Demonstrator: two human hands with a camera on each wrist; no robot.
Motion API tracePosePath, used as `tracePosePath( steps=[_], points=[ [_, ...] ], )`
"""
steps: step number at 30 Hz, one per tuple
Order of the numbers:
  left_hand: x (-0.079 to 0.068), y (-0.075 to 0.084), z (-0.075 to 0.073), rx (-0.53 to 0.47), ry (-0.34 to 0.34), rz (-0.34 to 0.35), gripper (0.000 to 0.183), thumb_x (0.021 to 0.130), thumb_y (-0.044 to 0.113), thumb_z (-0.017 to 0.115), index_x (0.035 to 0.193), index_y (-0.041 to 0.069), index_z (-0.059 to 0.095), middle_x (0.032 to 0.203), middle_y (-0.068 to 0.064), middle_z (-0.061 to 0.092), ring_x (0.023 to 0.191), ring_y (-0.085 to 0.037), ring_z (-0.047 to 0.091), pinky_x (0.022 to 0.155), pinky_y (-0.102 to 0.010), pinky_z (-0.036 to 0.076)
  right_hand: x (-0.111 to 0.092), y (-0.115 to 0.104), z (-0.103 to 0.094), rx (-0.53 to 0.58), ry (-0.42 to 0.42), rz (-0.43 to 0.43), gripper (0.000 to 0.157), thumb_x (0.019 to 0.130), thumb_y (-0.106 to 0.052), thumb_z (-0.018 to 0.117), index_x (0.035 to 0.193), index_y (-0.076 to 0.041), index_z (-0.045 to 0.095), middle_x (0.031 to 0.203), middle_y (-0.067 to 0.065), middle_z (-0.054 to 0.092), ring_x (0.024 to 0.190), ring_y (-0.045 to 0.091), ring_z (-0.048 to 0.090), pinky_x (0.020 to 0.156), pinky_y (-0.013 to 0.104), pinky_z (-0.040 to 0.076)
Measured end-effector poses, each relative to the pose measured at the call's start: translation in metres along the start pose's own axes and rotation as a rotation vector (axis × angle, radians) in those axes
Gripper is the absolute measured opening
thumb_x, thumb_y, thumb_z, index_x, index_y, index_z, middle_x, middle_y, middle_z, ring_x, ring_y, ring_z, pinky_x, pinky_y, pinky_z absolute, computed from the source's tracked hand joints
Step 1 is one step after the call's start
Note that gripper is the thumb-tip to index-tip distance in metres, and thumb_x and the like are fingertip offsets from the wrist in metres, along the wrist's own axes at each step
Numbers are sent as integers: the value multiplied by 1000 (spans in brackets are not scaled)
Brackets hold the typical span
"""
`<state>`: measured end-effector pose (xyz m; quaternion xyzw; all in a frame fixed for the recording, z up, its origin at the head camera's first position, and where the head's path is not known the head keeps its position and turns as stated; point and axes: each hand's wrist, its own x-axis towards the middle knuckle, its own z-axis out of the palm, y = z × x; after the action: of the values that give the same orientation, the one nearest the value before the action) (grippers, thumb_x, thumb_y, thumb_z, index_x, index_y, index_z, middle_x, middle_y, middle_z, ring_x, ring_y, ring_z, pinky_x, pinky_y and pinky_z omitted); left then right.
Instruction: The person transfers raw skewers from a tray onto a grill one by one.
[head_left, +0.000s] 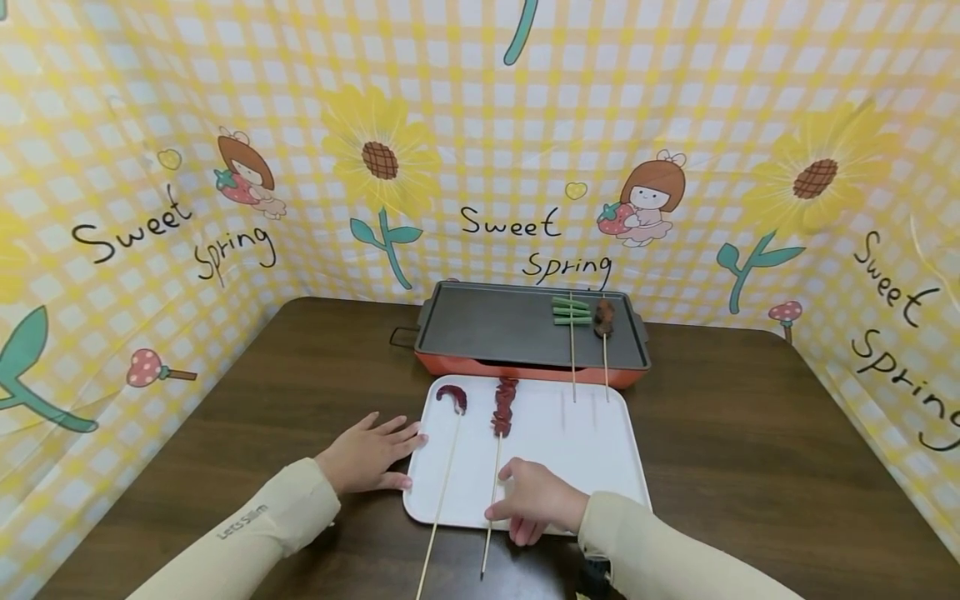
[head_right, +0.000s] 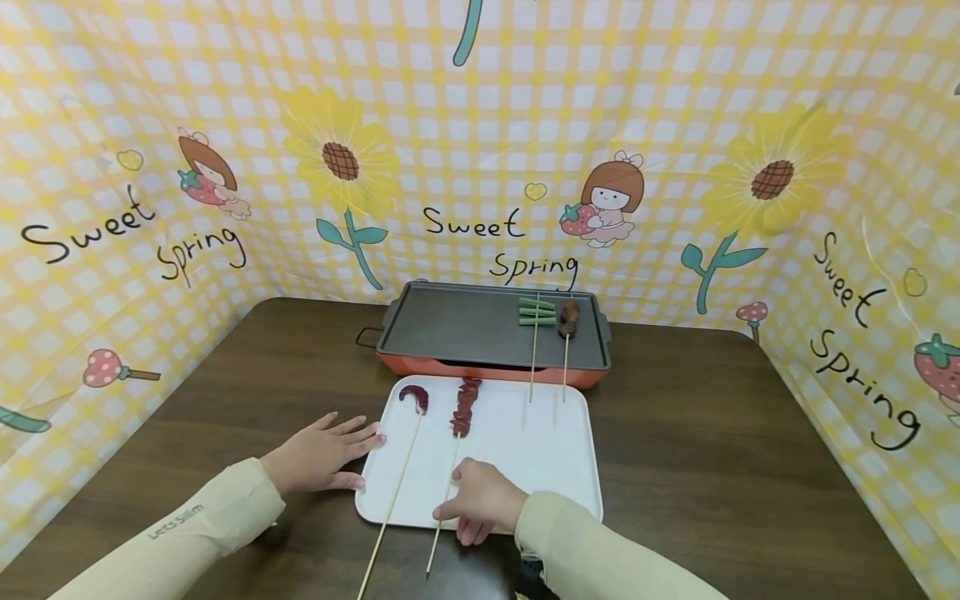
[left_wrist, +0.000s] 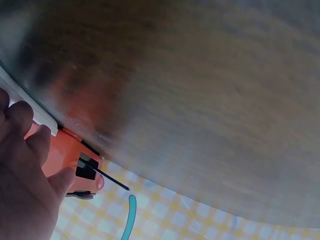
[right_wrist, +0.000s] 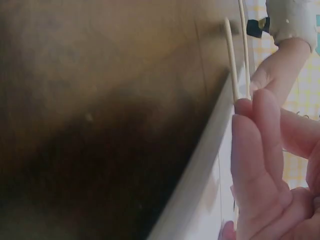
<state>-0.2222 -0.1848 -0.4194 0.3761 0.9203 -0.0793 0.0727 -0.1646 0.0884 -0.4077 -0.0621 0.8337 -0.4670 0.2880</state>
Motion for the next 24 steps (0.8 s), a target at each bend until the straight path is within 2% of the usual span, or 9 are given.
tracePosePath(
  steps=[9, 16, 24],
  points=[
    [1, -2, 3, 2, 4, 3, 64, 92, 53, 51, 141, 12, 49, 146, -9, 45, 135, -31, 39, 104, -58, 30, -3, 7, 16, 49, -4, 26, 51, 80, -7, 76, 118, 7, 45, 47, 8, 58, 32, 9, 49, 36, 29, 46],
    [0, -2, 3, 8, 8, 7, 64, 92, 53, 52, 141, 12, 49, 145, -8, 46, 134, -31, 40, 104, -57, 30, -8, 12, 34, 167, 20, -11, 57, 78, 1, 73, 122, 8, 36, 46, 8, 56, 31, 9, 48, 32, 26, 43],
    [0, -2, 4, -1, 17, 8, 65, 92, 53, 51, 141, 12, 49, 145, -9, 46, 134, -31, 40, 104, -58, 30, -11, 10, 41, 212, 19, -16, 63, 79, 6, 70, 128, 12, 30, 51, 10, 58, 33, 9, 49, 32, 24, 42]
  ],
)
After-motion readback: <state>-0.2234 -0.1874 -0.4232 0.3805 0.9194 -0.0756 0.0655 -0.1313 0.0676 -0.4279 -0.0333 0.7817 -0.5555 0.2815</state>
